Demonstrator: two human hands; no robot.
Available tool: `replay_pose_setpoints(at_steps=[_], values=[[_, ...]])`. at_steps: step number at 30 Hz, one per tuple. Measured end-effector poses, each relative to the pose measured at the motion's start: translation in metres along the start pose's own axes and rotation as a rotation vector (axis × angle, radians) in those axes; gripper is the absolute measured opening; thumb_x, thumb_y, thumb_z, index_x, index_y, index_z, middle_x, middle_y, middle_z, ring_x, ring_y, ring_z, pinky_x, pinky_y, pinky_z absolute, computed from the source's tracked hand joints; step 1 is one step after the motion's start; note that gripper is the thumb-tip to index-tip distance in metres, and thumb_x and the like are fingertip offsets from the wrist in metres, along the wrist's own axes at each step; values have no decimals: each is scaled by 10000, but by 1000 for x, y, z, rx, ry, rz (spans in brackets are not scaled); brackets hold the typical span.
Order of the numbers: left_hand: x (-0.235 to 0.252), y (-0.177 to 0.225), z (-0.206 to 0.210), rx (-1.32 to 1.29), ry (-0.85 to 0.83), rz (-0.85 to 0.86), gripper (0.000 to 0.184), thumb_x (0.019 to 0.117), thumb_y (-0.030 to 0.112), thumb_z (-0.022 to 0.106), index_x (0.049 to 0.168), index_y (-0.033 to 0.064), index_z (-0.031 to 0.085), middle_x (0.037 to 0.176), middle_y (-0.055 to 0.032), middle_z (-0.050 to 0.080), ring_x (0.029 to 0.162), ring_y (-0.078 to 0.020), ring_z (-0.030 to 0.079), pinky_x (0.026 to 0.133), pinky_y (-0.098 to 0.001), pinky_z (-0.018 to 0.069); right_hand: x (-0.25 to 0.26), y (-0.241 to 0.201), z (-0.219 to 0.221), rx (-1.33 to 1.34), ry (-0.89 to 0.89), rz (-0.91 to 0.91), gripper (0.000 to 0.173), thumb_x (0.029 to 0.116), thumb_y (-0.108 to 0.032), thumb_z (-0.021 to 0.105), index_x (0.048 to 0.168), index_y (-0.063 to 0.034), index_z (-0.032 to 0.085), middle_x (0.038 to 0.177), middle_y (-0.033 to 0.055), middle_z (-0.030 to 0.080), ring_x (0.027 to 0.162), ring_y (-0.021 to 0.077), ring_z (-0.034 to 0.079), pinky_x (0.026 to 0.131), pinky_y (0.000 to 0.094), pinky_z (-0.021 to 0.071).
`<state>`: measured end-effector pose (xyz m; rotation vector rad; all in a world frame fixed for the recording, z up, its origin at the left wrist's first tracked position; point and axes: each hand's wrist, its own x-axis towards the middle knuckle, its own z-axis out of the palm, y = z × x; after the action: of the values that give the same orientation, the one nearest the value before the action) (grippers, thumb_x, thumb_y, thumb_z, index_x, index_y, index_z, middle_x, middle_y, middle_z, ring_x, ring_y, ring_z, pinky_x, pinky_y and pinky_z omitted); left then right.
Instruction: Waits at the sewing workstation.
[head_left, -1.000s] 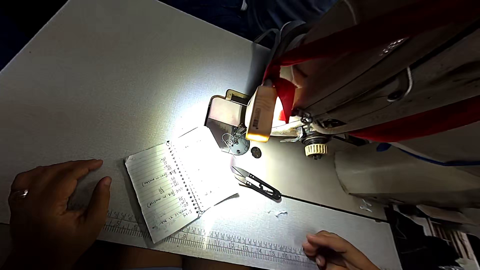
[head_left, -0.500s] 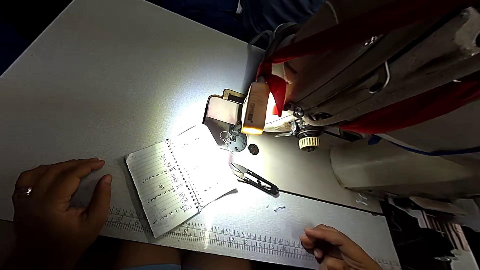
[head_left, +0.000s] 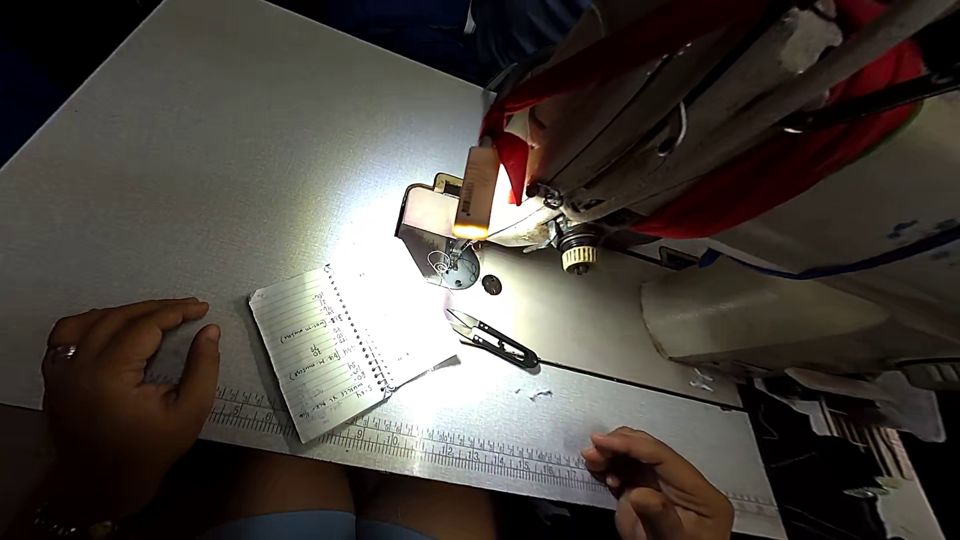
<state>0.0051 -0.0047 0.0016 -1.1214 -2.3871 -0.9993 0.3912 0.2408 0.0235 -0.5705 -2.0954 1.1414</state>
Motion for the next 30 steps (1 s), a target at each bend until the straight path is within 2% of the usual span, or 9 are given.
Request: replay_pose_setpoints(at_steps=[11, 16, 28, 30], values=[[4, 8, -1, -4, 7, -20, 376, 988, 314, 570, 1100, -7, 730, 1117, -218, 704, 1109, -396, 603, 979, -529, 417, -4, 1, 4, 22, 65, -30, 420, 966, -570, 603, 1155, -220, 738, 927, -114, 701, 797, -21, 643, 667, 127, 527], [3, 8, 1, -22, 23, -6, 376, 995, 314, 563, 1090, -11, 725, 1100, -236, 706, 1100, -404, 601, 994, -524, 391, -7, 1, 5, 62, 83, -40, 400, 967, -540, 618, 1165, -215, 743, 952, -104, 708, 811, -4, 655, 692, 141, 546], [-3, -12, 8, -81, -1, -44, 393, 1003, 332, 581, 1148, -13, 701, 1157, -234, 677, 1166, -362, 596, 1056, -502, 403, -10, 2, 2, 154, 78, -36, 394, 961, -519, 643, 1169, -200, 744, 959, -91, 708, 822, 5, 652, 706, 147, 546], [-4, -15, 10, -87, -9, -53, 401, 1005, 335, 578, 1162, -15, 695, 1168, -235, 670, 1166, -343, 604, 1045, -480, 430, -12, 3, 3, 166, 87, -37, 390, 956, -513, 654, 1167, -198, 745, 961, -93, 709, 828, 5, 653, 715, 149, 548]])
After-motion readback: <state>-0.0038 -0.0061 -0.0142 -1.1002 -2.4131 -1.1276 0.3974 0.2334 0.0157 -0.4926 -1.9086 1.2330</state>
